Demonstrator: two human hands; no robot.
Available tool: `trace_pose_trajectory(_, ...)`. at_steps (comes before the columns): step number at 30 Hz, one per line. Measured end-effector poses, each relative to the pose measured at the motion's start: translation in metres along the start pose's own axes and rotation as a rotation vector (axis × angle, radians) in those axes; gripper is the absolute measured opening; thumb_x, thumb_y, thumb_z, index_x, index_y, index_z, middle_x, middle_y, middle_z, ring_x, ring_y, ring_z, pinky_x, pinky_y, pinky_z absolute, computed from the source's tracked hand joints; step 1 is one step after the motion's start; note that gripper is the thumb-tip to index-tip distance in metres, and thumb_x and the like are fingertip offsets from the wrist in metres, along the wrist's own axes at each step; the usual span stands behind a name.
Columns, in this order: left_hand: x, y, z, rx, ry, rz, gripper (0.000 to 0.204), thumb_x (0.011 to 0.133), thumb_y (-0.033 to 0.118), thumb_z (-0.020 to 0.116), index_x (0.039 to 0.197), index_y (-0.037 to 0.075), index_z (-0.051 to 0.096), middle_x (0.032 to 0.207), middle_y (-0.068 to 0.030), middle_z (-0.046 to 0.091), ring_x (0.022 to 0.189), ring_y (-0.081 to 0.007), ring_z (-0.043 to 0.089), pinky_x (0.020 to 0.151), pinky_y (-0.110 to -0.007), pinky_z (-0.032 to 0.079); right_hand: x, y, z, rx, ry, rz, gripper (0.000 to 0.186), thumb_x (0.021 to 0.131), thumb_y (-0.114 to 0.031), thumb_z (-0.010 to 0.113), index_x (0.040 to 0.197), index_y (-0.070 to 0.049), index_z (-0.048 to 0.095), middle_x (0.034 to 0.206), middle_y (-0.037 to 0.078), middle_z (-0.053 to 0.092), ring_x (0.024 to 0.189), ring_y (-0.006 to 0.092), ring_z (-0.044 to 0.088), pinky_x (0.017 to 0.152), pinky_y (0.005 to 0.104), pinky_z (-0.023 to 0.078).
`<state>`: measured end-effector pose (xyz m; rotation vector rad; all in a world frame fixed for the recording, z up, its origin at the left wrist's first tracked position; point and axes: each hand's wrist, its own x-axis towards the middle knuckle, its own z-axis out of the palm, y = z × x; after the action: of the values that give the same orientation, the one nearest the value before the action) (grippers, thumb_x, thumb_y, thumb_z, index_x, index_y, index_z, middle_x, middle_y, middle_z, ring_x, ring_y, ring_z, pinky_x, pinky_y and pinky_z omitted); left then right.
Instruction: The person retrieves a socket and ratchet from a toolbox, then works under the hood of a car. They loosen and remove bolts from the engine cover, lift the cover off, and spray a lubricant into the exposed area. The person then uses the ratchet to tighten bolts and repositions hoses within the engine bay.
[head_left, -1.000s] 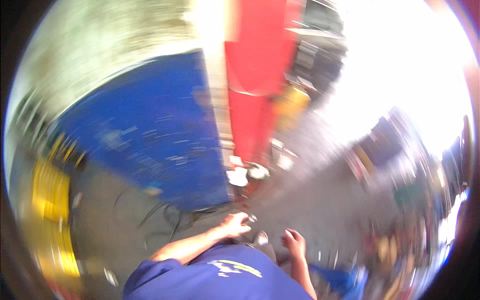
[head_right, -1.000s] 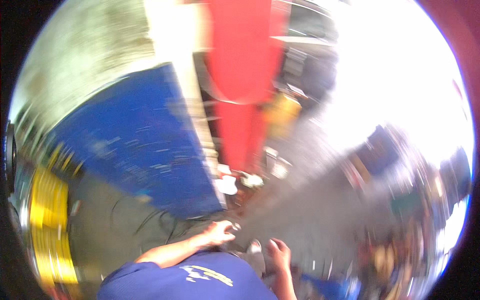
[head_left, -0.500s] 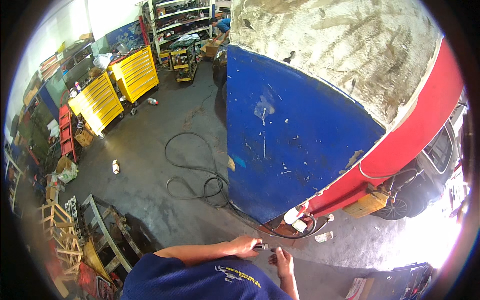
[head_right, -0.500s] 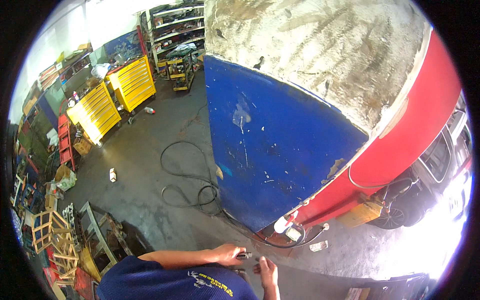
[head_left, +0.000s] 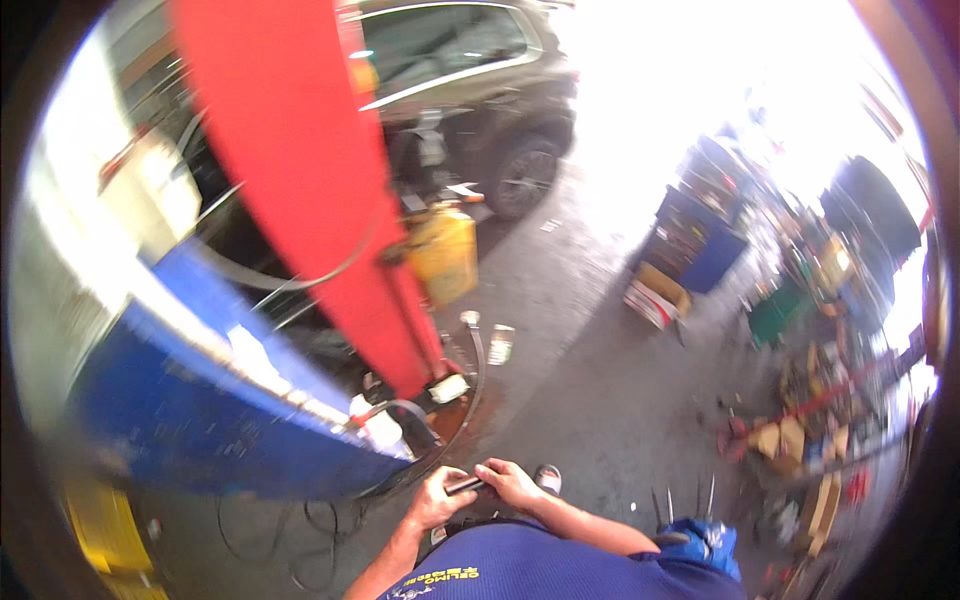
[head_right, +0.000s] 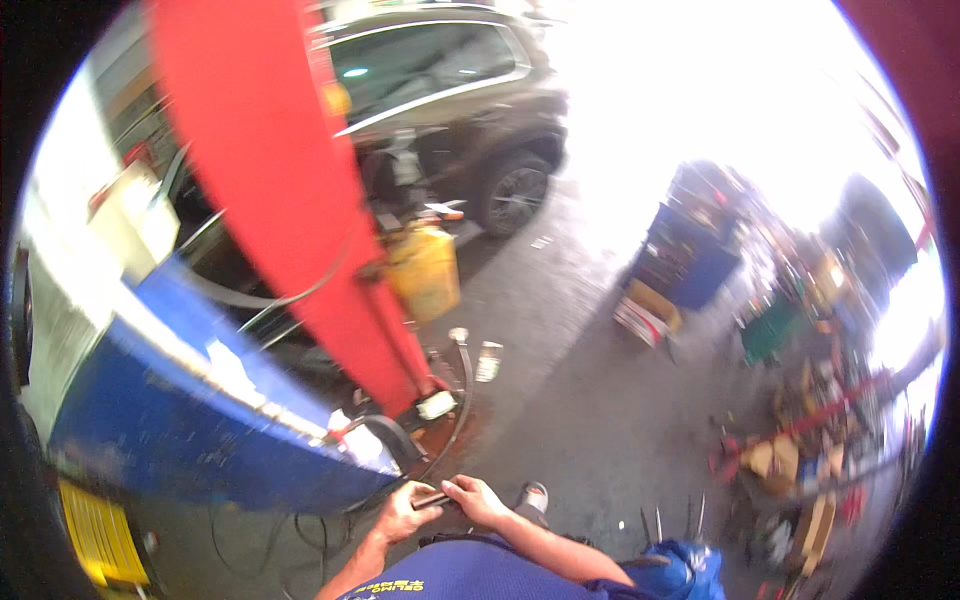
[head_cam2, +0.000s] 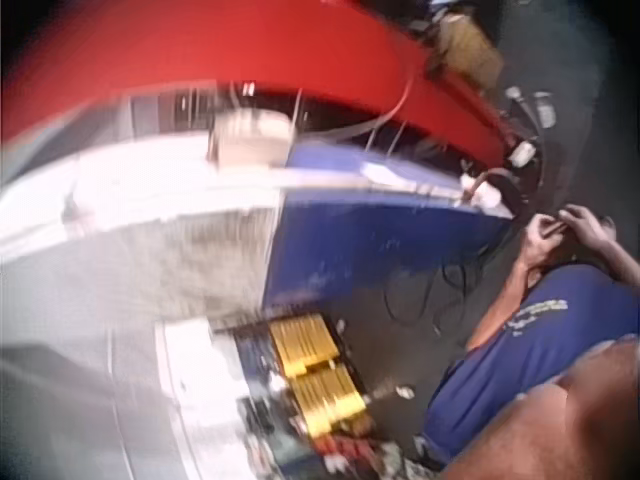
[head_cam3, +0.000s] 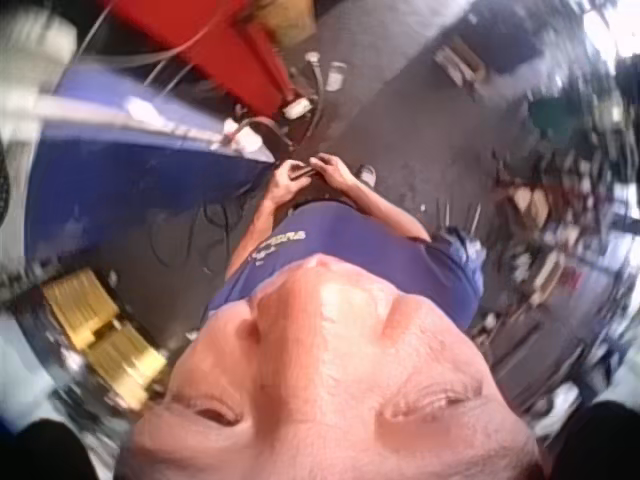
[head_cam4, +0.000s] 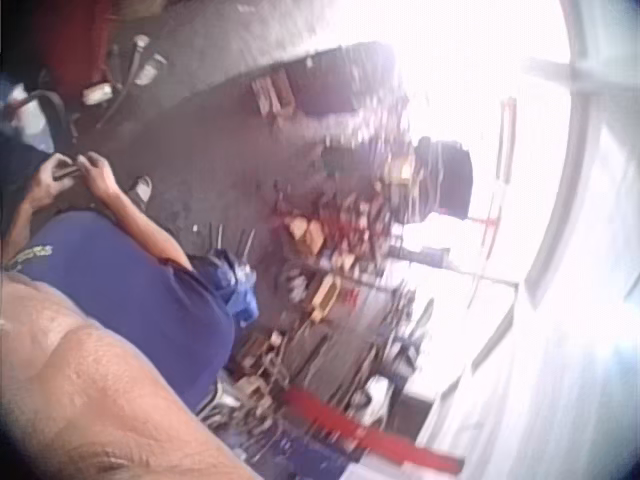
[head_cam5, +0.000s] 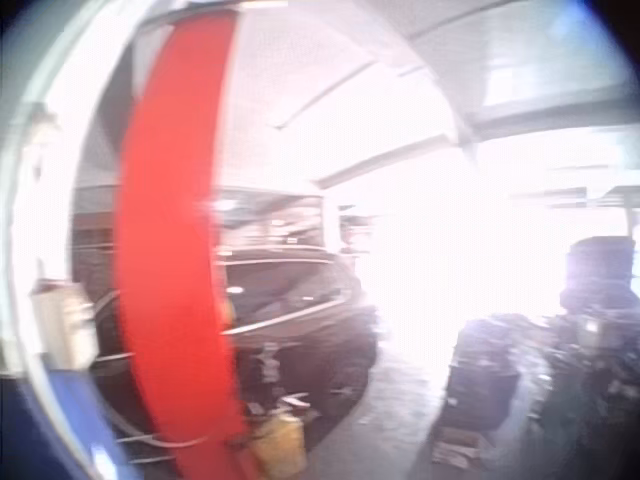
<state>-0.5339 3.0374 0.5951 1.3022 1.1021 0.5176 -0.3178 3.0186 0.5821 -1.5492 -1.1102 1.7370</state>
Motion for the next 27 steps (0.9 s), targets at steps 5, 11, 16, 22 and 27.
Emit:
trace_pose_trajectory(5, 0.118, 0.062, 0.106, -0.343, -0.198, 0.008, 0.04, 0.093, 0.007, 0.08, 0.129, -0.001, 0.065, 0.112, -0.0063, 0.073, 0.099, -0.0153, 0.067, 0.093, -0.032, 0.054, -0.013, 0.008, -0.154, 0.819, -0.019, 0.09, 0.028, 0.114, -0.037, 0.051, 0.112, -0.012, 0.062, 0.087, 0.001, 0.066, 0.07, 0.0123, 0.063, 0.064, 0.0292, 0.052)
trace_pose_trajectory(11, 0.277, 0.134, 0.231, -0.454, -0.368, -0.123, 0.033, 0.102, 0.022, 0.075, 0.128, 0.003, 0.068, 0.106, -0.004, 0.072, 0.09, -0.0129, 0.066, 0.08, -0.031, 0.053, -0.018, -0.013, -0.311, 0.92, 0.026, -0.015, 0.037, 0.115, -0.043, 0.046, 0.13, -0.01, 0.056, 0.106, 0.008, 0.071, 0.089, 0.0169, 0.069, 0.079, 0.0335, 0.058)
trace_pose_trajectory(16, 0.412, 0.172, 0.274, -0.658, -0.388, -0.187, 0.036, 0.103, 0.033, 0.072, 0.123, 0.003, 0.068, 0.108, -0.0092, 0.074, 0.102, -0.022, 0.07, 0.095, -0.038, 0.054, 0.045, 0.0, -0.418, 0.844, 0.136, 0.028, 0.054, 0.114, -0.049, 0.045, 0.14, -0.002, 0.053, 0.116, 0.015, 0.073, 0.094, 0.0202, 0.071, 0.084, 0.0351, 0.059)
trace_pose_trajectory(22, 0.608, 0.232, 0.294, -0.587, -0.338, -0.295, 0.047, 0.113, 0.043, 0.05, 0.128, 0.0, 0.062, 0.088, -0.0064, 0.067, 0.076, -0.0204, 0.066, 0.073, -0.038, 0.058, 0.111, 0.05, -0.559, 1.008, 0.573, 0.316, 0.066, 0.108, -0.055, 0.056, 0.142, 0.002, 0.055, 0.115, 0.018, 0.074, 0.092, 0.0221, 0.072, 0.081, 0.0354, 0.061)
trace_pose_trajectory(27, 0.757, 0.331, 0.3, -0.465, -0.394, -0.185, 0.062, 0.112, 0.056, 0.043, 0.128, 0.0, 0.063, 0.079, -0.0031, 0.063, 0.066, -0.0145, 0.059, 0.063, -0.031, 0.051, 0.132, 0.061, -0.695, 0.98, 0.906, 0.45, 0.06, 0.108, -0.054, 0.057, 0.131, 0.002, 0.059, 0.114, 0.02, 0.073, 0.092, 0.0272, 0.07, 0.079, 0.0434, 0.059)
